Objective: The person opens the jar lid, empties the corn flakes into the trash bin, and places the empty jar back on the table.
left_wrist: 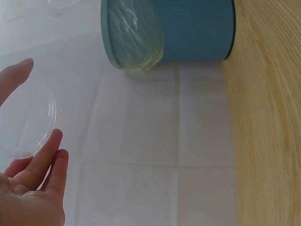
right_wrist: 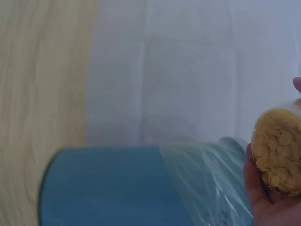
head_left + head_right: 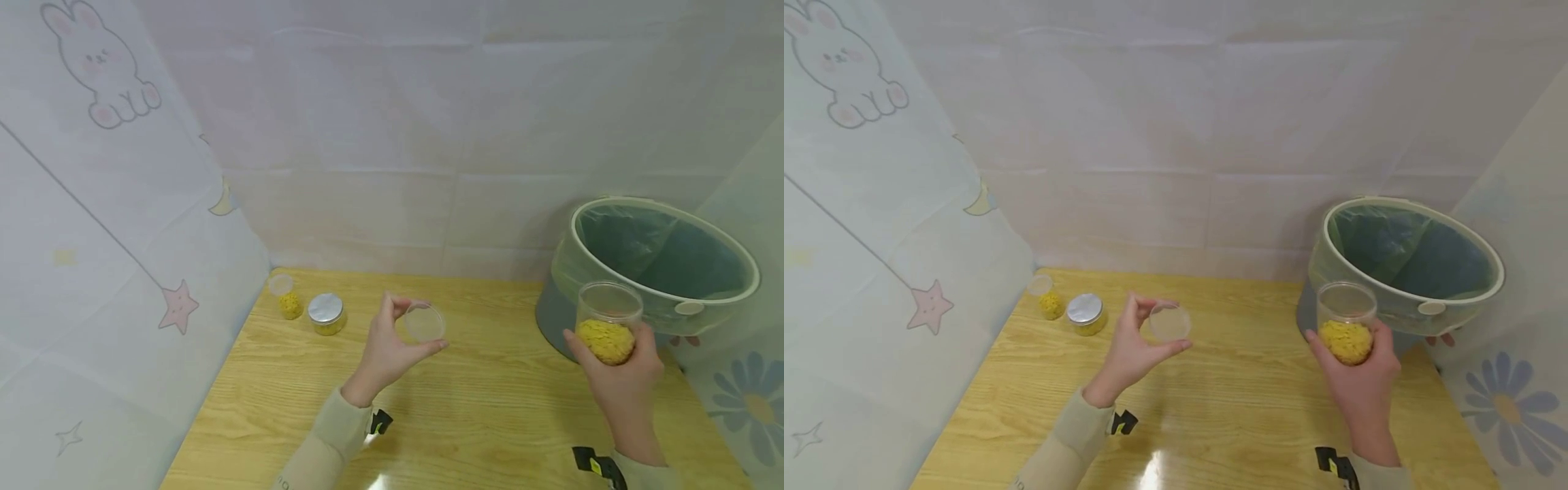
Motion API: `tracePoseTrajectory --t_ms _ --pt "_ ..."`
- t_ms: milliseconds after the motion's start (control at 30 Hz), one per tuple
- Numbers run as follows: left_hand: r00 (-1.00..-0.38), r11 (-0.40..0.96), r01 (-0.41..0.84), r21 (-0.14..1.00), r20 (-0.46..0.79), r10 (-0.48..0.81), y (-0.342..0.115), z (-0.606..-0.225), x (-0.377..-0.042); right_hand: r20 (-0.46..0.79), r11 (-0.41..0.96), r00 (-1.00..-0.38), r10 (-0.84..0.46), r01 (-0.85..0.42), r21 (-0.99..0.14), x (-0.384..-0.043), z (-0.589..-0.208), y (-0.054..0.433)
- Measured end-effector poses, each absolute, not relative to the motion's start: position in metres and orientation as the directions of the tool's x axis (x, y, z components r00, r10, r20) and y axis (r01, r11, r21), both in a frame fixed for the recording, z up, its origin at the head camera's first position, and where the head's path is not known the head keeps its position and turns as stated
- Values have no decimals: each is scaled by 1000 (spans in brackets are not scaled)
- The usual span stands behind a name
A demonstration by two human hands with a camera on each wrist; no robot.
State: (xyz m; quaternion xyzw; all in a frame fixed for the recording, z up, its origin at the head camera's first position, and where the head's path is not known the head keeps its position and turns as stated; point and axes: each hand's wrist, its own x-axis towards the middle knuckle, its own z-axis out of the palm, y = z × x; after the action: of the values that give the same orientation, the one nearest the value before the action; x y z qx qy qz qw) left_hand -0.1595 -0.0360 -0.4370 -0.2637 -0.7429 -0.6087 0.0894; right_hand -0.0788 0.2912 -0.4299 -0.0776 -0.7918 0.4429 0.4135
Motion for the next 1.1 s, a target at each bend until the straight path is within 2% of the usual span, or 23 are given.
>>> tracePoseTrajectory --t_ms 100,267,367,533,700,800,1000,1100 --pt "-846 116 497 860 451 285 -35 -437 -158 607 607 -612 507 -247 -755 -75 -419 306" --pt "-846 123 498 858 451 284 -35 -439 -157 602 619 -603 524 -216 -755 -70 -402 330" --pt "-847 123 497 859 449 285 -35 -440 -157 593 669 -594 543 -120 -733 -66 -393 341" --pt "-848 125 495 860 447 286 -36 -441 -155 619 735 -566 545 -33 -677 -61 -380 356" --pt "-860 130 473 872 424 283 -38 -445 -154 528 713 -568 631 158 -683 -55 -370 365" --pt "-863 131 467 874 419 284 -39 -447 -153 496 705 -570 655 223 -674 -54 -364 373" --pt "-855 133 485 864 436 282 -38 -450 -154 625 814 -577 526 128 -567 -61 -357 393" --pt "-856 129 481 867 433 282 -37 -451 -154 626 820 -584 517 129 -557 -65 -356 399"
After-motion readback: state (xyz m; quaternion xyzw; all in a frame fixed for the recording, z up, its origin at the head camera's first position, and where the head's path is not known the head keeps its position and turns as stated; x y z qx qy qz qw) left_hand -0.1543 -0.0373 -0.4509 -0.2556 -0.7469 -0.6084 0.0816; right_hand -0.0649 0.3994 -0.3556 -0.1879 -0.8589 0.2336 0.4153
